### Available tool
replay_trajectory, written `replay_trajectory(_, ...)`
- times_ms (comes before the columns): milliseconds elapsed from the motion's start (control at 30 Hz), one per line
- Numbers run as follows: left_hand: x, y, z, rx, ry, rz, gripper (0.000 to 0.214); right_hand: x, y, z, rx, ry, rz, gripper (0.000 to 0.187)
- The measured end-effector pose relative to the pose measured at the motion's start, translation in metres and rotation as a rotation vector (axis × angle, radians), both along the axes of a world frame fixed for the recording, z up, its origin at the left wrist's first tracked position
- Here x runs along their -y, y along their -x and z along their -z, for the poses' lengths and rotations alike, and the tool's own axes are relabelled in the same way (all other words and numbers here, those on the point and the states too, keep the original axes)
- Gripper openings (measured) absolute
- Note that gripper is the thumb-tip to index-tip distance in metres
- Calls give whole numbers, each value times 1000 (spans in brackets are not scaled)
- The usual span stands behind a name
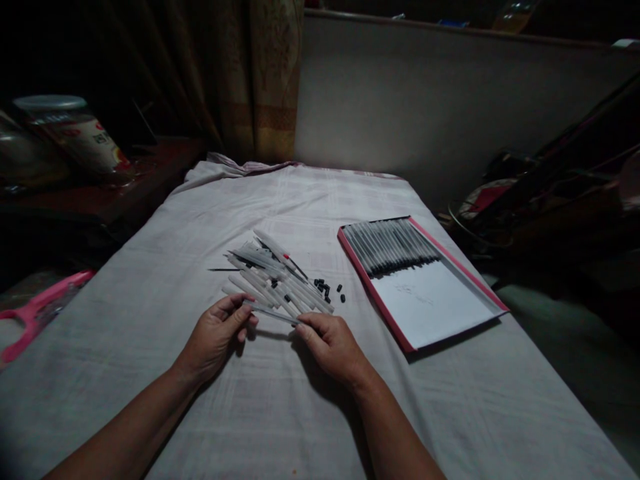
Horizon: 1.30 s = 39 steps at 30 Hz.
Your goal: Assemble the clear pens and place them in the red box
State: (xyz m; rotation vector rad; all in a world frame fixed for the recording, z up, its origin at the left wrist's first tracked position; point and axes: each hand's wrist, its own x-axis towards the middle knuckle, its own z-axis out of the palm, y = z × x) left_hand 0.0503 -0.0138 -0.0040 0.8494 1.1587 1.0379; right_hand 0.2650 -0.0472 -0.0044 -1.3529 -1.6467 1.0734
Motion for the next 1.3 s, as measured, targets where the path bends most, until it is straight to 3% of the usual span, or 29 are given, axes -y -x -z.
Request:
replay_trajectory(300,-1,-1,1,-14,-36,-30,52,2,5,6,19,-62,37,21)
replay_trajectory(500,-3,-2,0,43,-39,-12,56,2,9,0,50,-63,39,22)
replay_trajectory(600,-7,2,-1,111,-37,-34,59,-3,-4,-7,3,-114,224,23)
replay_trajectory(700,-12,8,-1,192,7,-60,46,-21,-44,-18,22,-175,540,34)
replay_trajectory(800,-17,14,-2,267,66,-27,33,-50,-101,-30,262,-276,840,35)
replay_trajectory(900,-20,16,-3,323,117,25,26,-77,-143,-35,617,-89,982,36)
replay_trajectory(1033,-22,16,-5,363,161,59,22,-99,-156,-28,864,61,923,44)
replay_trajectory(1300,-23,16,-6,385,183,69,22,-111,-149,-15,977,30,802,41)
